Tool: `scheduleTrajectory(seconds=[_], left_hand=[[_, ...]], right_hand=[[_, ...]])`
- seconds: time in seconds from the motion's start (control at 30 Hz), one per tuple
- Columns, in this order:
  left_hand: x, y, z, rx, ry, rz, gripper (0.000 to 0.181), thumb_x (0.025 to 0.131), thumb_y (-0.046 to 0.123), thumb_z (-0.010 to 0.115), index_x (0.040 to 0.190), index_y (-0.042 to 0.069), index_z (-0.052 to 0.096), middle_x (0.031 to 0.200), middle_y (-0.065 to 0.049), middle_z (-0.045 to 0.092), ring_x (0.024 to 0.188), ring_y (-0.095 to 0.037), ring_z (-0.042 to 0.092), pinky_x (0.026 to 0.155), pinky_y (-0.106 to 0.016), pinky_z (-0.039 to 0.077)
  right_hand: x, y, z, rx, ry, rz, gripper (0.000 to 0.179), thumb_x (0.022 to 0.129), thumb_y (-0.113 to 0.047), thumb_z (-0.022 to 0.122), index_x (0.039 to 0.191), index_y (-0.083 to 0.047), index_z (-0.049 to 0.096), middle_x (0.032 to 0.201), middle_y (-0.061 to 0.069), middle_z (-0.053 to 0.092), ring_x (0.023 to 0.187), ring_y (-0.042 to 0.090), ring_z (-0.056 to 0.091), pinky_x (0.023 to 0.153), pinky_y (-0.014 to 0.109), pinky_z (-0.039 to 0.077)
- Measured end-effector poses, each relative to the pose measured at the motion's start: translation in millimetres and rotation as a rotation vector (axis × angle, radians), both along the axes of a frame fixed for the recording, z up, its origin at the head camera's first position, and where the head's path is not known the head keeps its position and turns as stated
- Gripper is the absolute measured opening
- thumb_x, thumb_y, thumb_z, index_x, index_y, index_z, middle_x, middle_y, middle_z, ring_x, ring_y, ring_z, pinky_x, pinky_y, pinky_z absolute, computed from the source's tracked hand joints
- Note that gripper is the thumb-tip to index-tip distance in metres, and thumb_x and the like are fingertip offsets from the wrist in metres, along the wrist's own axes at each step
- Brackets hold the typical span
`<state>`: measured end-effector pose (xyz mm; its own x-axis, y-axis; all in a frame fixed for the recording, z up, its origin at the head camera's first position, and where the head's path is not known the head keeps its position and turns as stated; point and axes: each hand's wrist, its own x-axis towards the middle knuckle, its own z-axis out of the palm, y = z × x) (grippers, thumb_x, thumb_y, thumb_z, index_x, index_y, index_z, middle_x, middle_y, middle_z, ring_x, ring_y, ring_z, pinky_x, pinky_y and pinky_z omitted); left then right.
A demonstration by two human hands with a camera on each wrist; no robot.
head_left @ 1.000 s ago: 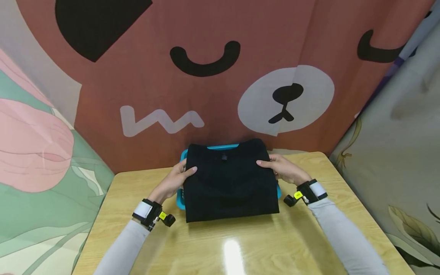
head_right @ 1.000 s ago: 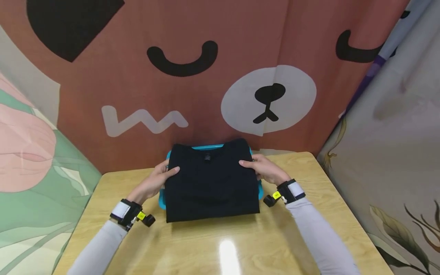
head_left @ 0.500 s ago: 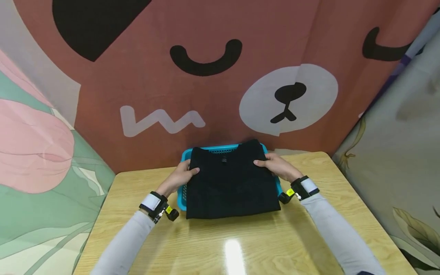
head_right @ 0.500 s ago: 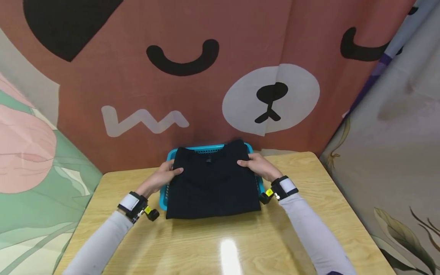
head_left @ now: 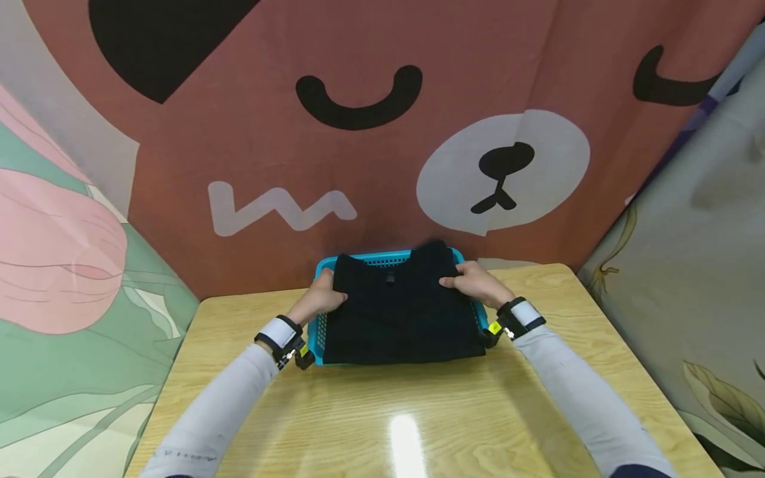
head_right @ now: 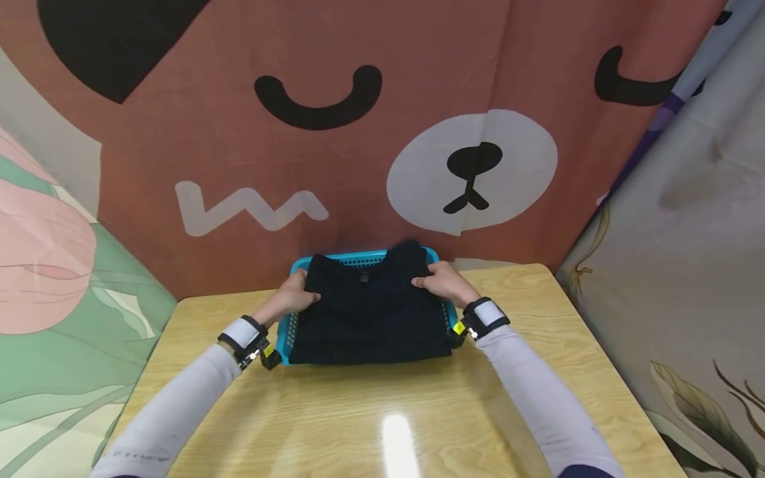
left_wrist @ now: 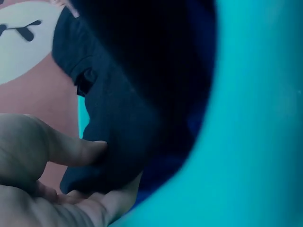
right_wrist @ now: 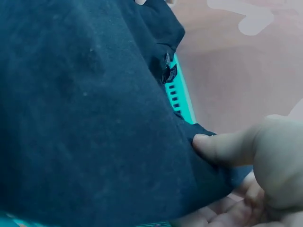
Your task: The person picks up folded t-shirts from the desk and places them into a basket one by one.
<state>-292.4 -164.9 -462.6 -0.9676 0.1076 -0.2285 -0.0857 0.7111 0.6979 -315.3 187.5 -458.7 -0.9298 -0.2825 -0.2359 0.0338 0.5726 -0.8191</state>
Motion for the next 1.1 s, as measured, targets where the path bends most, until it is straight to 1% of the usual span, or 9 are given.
scheduleTrajectory(seconds=[0.1,0.27,0.4,0.5,0.57,0.63,0.77,0.9,1.1], left_hand=[[-0.7,1.4,1.1,-0.088,-0.028,-0.016,0.09,0.095,0.014,0.059,0.155,-0.006,-0.006,0.165,-0.025,0.003,0.15,-0.038,0.02,0.116,-0.051,0.034],[-1.7,4.7,3.9,-0.21,-0.086,-0.041,0.09,0.093,0.009,0.055,0.153,-0.008,-0.01,0.16,-0.03,0.016,0.106,-0.035,0.055,0.073,-0.035,0.048],[-2.7,9.1,5.7,-0.253,-0.149,-0.046,0.087,0.094,0.006,0.051,0.153,-0.007,-0.011,0.123,-0.028,0.054,0.061,-0.023,0.046,0.05,-0.028,0.035],[-3.2,9.2,5.6,-0.219,-0.15,-0.036,0.09,0.093,0.005,0.051,0.153,-0.006,-0.016,0.086,-0.015,0.056,0.05,-0.016,0.037,0.047,-0.027,0.032],[-2.6,7.2,8.0,-0.181,-0.138,-0.035,0.093,0.093,0.005,0.052,0.152,-0.006,-0.019,0.085,-0.014,0.055,0.051,-0.016,0.037,0.049,-0.028,0.033],[-3.0,4.1,11.1,-0.147,-0.128,-0.036,0.095,0.094,0.008,0.053,0.151,-0.005,-0.022,0.107,-0.023,0.059,0.057,-0.019,0.043,0.053,-0.029,0.037],[-6.0,1.4,19.1,-0.165,-0.092,-0.04,0.094,0.097,0.013,0.056,0.152,-0.007,-0.017,0.155,-0.034,0.025,0.09,-0.031,0.058,0.069,-0.035,0.045],[-10.6,1.6,19.0,-0.272,0.016,-0.074,0.086,0.094,0.014,0.059,0.152,-0.011,-0.001,0.145,-0.035,0.04,0.11,-0.036,0.058,0.074,-0.036,0.05],[-12.2,-1.3,20.4,-0.301,0.136,-0.059,0.072,0.089,0.009,0.064,0.147,-0.003,0.023,0.13,-0.027,0.057,0.088,-0.031,0.064,0.057,-0.033,0.048]], right_hand=[[-1.6,-4,-0.5,0.081,0.047,-0.001,0.031,0.099,-0.025,0.059,0.11,0.004,0.062,0.094,0.014,0.062,0.085,0.026,0.063,0.075,0.034,0.052],[-3.2,-16,-1.8,0.266,0.153,0.01,0.037,0.097,-0.022,0.06,0.11,0.012,0.055,0.103,0.026,0.056,0.087,0.034,0.056,0.074,0.04,0.05],[-2.6,-23,-1.0,0.363,0.168,0.025,0.031,0.097,-0.021,0.059,0.106,0.008,0.052,0.091,0.016,0.05,0.076,0.027,0.052,0.062,0.033,0.043],[-3.5,-24,1.4,0.402,0.189,0.029,0.03,0.098,-0.023,0.058,0.106,0.004,0.051,0.087,0.011,0.048,0.073,0.024,0.052,0.061,0.03,0.041],[-5.4,-25,3.7,0.417,0.203,0.028,0.029,0.098,-0.024,0.058,0.104,0.004,0.051,0.085,0.012,0.048,0.071,0.024,0.052,0.061,0.031,0.041],[-8.2,-25,6.0,0.434,0.227,0.022,0.032,0.097,-0.023,0.059,0.107,0.006,0.052,0.087,0.015,0.051,0.072,0.026,0.054,0.063,0.033,0.044],[-14.3,-26,9.1,0.446,0.276,0.005,0.046,0.094,-0.02,0.064,0.125,0.011,0.051,0.116,0.028,0.06,0.094,0.035,0.063,0.081,0.044,0.054],[-19.5,-27,9.8,0.452,0.329,0.007,0.045,0.09,-0.019,0.069,0.123,0.009,0.057,0.129,0.029,0.059,0.112,0.041,0.061,0.093,0.053,0.052],[-27.6,-22,7.3,0.473,0.366,0.018,0.029,0.084,-0.02,0.078,0.099,0.0,0.063,0.1,0.018,0.064,0.087,0.03,0.058,0.075,0.043,0.05]])
